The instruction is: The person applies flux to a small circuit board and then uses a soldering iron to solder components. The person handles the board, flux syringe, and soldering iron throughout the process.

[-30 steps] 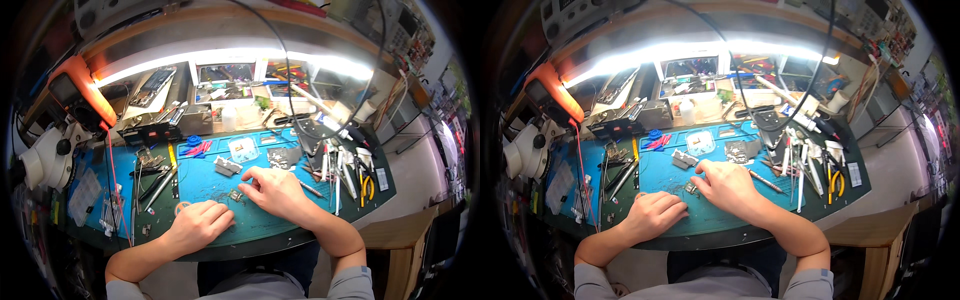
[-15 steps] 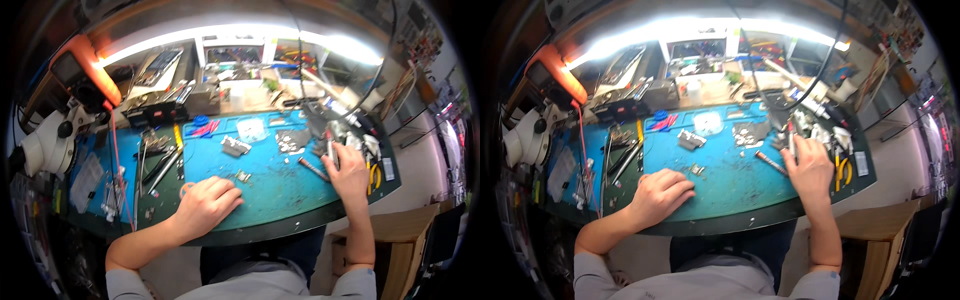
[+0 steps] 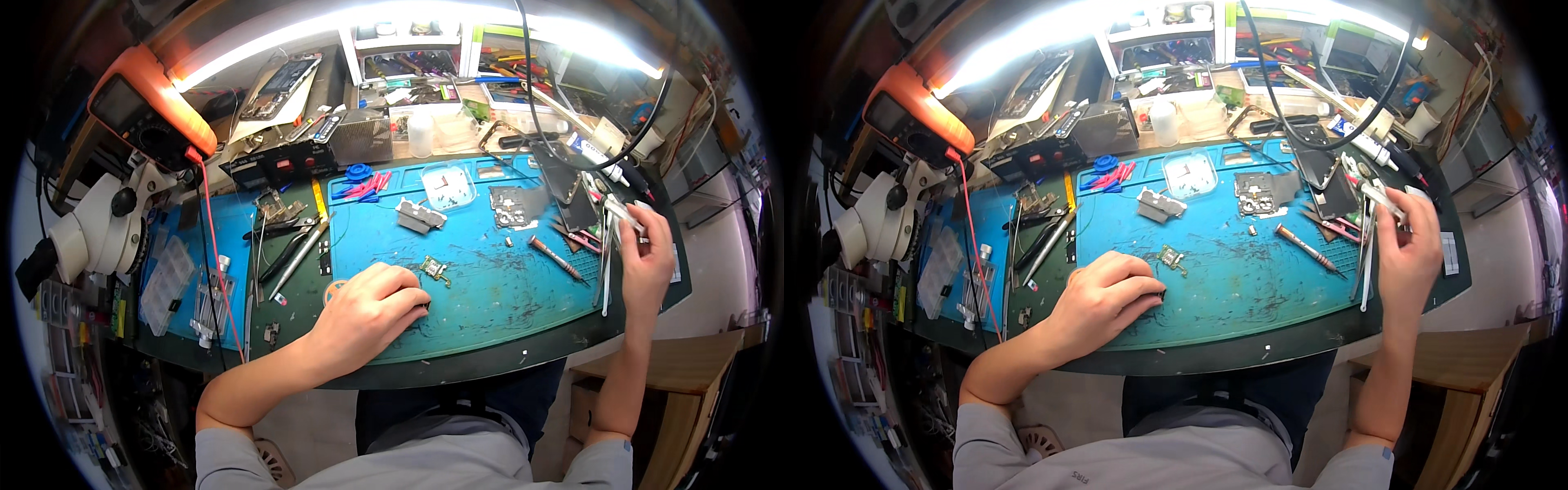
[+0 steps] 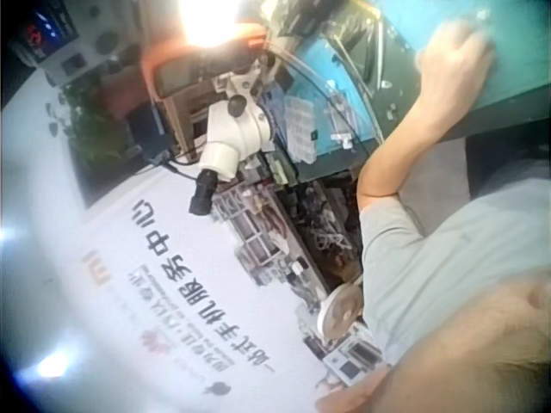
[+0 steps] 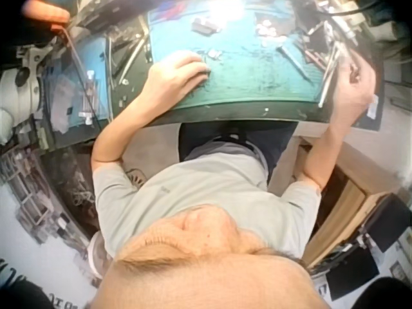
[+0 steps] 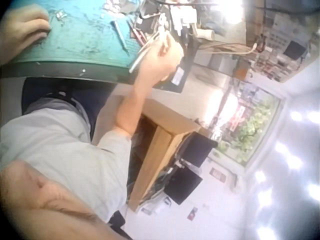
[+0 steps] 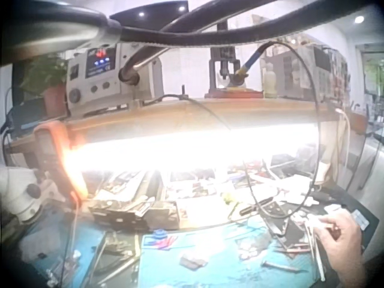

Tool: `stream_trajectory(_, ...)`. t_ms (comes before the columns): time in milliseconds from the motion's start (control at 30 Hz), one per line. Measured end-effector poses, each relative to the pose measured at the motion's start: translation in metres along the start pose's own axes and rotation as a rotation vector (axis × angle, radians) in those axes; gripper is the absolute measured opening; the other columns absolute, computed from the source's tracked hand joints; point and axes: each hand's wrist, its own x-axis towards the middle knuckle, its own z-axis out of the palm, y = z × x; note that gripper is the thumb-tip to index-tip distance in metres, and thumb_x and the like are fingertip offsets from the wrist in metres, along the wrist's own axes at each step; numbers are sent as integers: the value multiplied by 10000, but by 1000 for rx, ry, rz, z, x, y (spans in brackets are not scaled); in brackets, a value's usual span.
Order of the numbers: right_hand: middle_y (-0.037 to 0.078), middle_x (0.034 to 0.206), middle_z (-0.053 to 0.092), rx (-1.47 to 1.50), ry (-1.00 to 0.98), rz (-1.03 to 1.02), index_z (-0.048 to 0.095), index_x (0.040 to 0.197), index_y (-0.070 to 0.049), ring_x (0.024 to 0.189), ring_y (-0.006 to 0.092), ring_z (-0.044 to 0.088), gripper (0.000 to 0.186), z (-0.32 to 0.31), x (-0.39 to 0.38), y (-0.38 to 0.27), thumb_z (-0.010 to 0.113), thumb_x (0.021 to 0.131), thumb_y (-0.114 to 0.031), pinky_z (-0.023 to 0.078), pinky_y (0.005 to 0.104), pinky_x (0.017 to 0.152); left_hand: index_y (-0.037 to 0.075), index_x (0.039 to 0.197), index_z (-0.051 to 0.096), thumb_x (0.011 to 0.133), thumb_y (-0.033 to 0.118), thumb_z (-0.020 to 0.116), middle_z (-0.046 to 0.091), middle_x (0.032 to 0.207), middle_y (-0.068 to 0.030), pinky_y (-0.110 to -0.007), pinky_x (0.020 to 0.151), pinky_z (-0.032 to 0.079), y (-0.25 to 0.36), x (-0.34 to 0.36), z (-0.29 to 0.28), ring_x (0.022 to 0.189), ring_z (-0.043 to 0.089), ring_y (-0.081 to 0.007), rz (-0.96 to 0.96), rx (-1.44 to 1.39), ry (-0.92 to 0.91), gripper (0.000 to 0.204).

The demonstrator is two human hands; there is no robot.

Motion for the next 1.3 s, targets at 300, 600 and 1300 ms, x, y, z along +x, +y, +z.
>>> stream_trajectory(300, 87, 807, 626, 470, -550, 29, 624, 1105, 1, 601, 116, 570, 160, 4, -33, -85, 562, 960, -27, 447, 266, 533, 51, 916, 690, 784, 107, 792, 652, 920, -55, -347, 679, 524, 1, -4, 6, 837, 646, -231, -8, 81, 63, 176)
stream_trajectory(600, 38, 633, 552, 396, -310, -576, 684, 1132, -29, 478, 173, 510, 352, 68, -5, -108, 691, 780, -12, 397, 318, 446, 41, 980, 688, 764, 126, 785, 668, 937, -65, -324, 678, 534, 13, -9, -24, 835, 667, -213, -37, 148, -202, 252)
stream_trajectory(1300, 145, 944, 728, 353, -183, -743, 652, 1117, 113, 472, 120, 462, 271, 101, -18, -95, 542, 988, -98, 362, 284, 424, -18, 1096, 723, 706, 78, 649, 630, 970, -69, -235, 674, 523, 26, -21, -3, 757, 620, -137, 124, 570, -161, 409)
